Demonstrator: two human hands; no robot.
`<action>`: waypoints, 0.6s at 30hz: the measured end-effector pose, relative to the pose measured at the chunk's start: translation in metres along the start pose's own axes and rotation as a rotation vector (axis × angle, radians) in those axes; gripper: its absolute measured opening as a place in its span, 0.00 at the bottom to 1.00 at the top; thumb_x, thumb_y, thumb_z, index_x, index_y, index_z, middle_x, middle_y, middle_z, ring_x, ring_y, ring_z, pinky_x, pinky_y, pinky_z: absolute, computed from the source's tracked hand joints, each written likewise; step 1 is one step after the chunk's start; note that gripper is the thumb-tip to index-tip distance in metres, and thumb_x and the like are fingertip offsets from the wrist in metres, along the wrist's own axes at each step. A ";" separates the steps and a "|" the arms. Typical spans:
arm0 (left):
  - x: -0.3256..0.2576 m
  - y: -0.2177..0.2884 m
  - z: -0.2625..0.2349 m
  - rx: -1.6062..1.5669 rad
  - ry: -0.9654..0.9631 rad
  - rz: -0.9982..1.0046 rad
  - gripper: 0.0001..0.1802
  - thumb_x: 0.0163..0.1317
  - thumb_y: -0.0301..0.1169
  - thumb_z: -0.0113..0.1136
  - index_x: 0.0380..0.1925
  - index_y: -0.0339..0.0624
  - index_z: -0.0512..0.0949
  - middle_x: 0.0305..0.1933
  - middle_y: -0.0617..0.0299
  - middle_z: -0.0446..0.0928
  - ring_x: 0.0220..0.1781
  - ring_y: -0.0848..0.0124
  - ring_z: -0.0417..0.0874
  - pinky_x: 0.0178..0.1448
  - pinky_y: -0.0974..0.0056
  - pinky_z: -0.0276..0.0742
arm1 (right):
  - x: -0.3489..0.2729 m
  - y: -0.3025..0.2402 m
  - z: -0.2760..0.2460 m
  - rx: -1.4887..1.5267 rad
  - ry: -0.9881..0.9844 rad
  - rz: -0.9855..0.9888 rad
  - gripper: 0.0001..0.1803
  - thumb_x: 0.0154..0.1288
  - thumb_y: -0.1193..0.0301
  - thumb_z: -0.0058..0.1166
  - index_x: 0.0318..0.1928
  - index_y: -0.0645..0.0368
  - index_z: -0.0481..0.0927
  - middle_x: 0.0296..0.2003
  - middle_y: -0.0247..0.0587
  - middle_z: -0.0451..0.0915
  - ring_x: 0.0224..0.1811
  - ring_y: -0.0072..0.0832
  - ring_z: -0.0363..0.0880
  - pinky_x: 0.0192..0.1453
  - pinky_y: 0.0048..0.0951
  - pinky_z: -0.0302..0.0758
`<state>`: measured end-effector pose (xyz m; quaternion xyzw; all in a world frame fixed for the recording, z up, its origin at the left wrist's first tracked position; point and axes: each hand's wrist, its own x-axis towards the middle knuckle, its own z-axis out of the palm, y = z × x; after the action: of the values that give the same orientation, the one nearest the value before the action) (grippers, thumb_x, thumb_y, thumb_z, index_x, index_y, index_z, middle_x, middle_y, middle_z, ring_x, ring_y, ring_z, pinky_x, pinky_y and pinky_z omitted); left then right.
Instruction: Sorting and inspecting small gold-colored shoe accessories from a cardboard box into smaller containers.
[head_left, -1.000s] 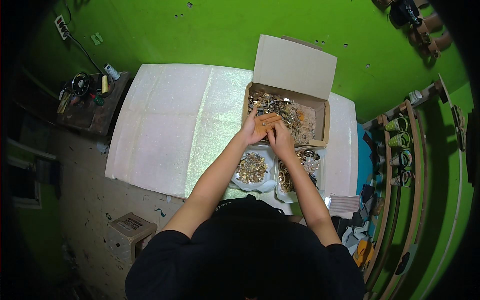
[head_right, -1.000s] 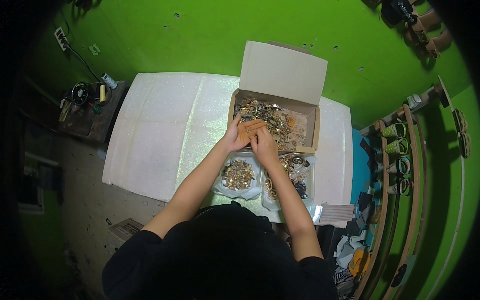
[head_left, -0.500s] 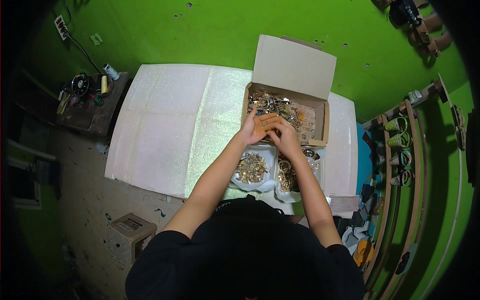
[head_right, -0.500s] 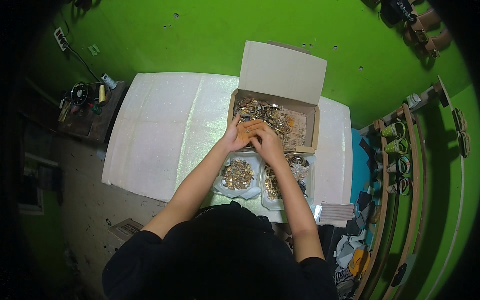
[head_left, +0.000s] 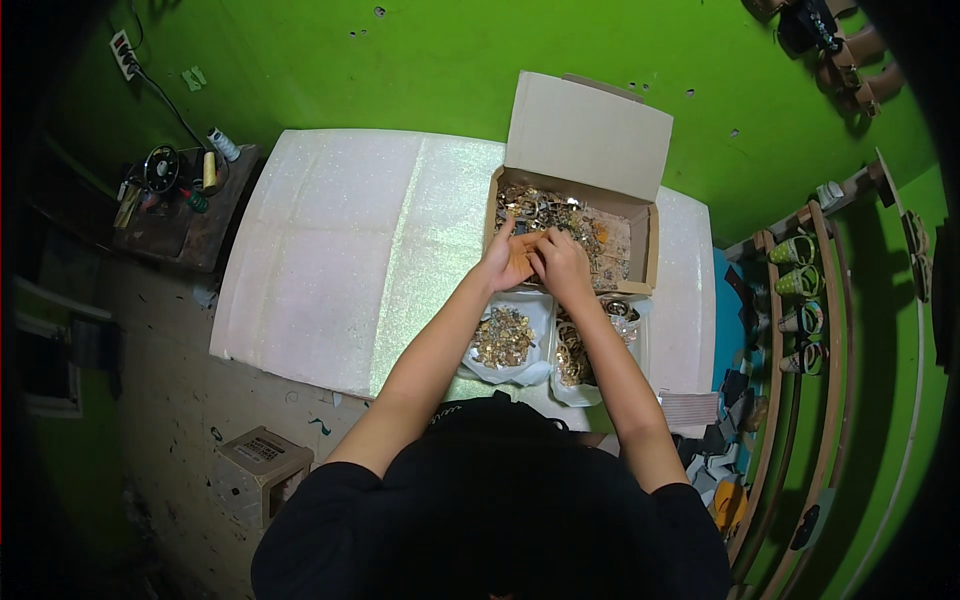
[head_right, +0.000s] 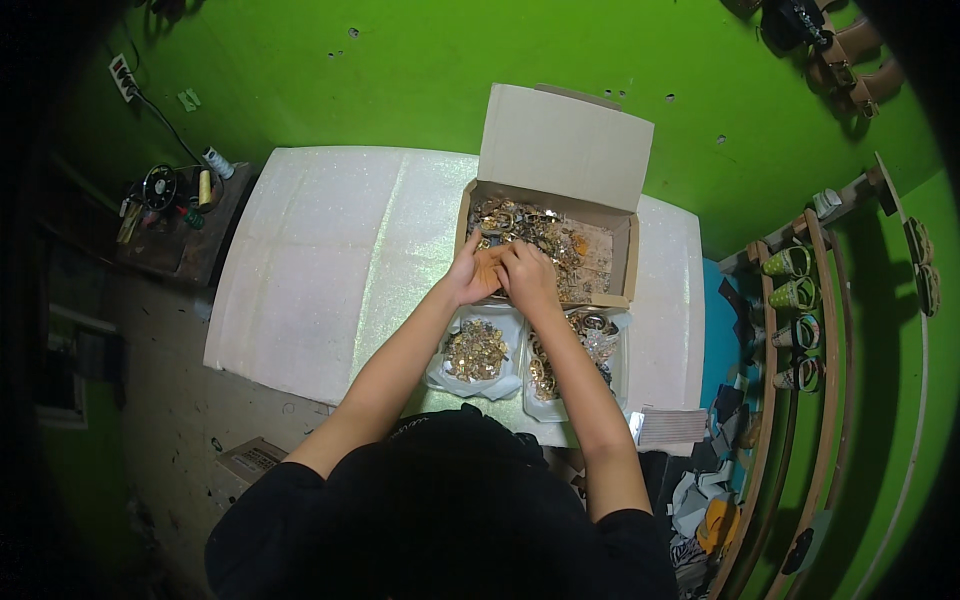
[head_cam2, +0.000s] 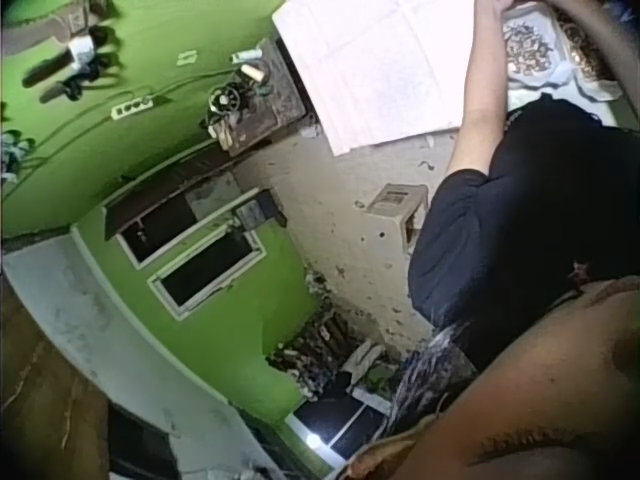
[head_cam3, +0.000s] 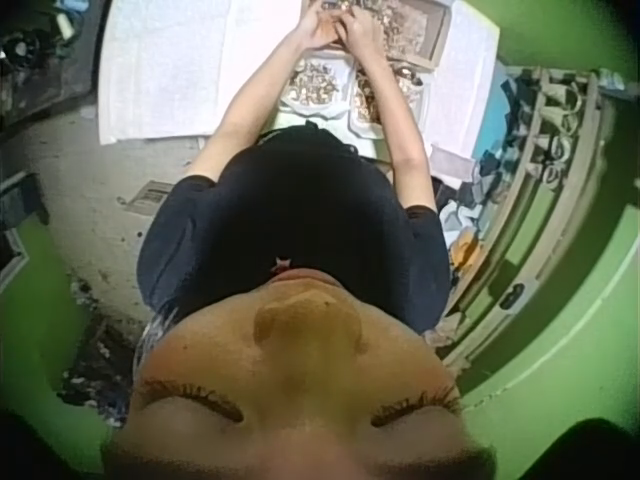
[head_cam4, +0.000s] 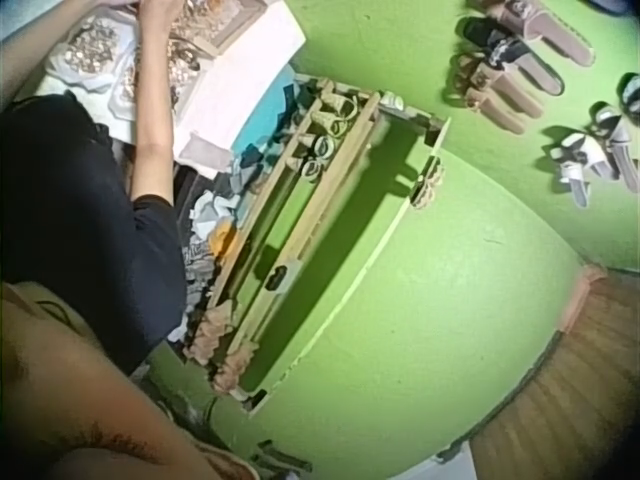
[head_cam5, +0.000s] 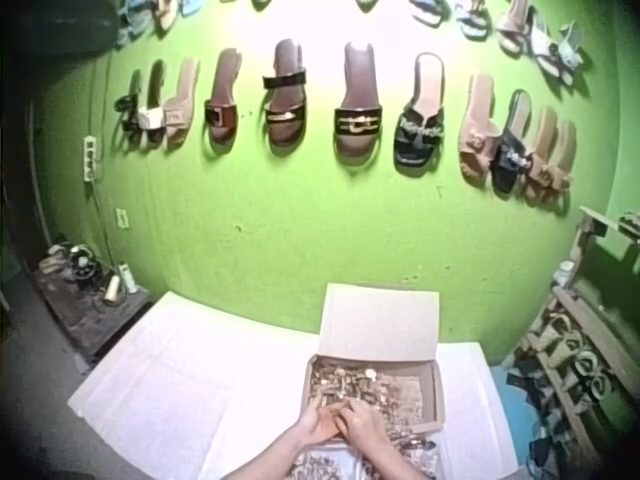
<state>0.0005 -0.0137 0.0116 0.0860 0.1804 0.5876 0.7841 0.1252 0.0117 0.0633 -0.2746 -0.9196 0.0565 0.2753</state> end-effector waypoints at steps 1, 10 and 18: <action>0.000 0.000 0.001 -0.002 0.001 -0.002 0.43 0.58 0.61 0.24 0.49 0.26 0.62 0.41 0.53 0.71 0.39 0.66 0.73 0.47 0.64 0.71 | -0.001 0.001 0.002 -0.005 0.006 -0.003 0.08 0.41 0.72 0.56 0.27 0.58 0.75 0.27 0.37 0.70 0.33 0.32 0.71 0.35 0.32 0.69; 0.001 0.000 -0.003 -0.045 -0.061 0.007 0.43 0.58 0.60 0.23 0.50 0.26 0.61 0.45 0.49 0.70 0.44 0.63 0.73 0.51 0.63 0.69 | -0.004 0.001 0.004 0.185 0.029 0.144 0.06 0.47 0.73 0.52 0.27 0.63 0.72 0.27 0.41 0.70 0.28 0.35 0.72 0.30 0.30 0.69; 0.000 0.001 0.006 -0.035 -0.011 0.031 0.43 0.58 0.60 0.23 0.53 0.25 0.57 0.53 0.41 0.63 0.57 0.56 0.65 0.58 0.60 0.64 | -0.024 0.005 0.005 1.054 -0.089 0.682 0.04 0.49 0.78 0.51 0.26 0.66 0.72 0.20 0.36 0.74 0.20 0.17 0.70 0.24 0.18 0.67</action>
<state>0.0019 -0.0133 0.0172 0.0783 0.1643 0.6021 0.7774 0.1417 0.0036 0.0466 -0.3772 -0.6393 0.5984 0.3015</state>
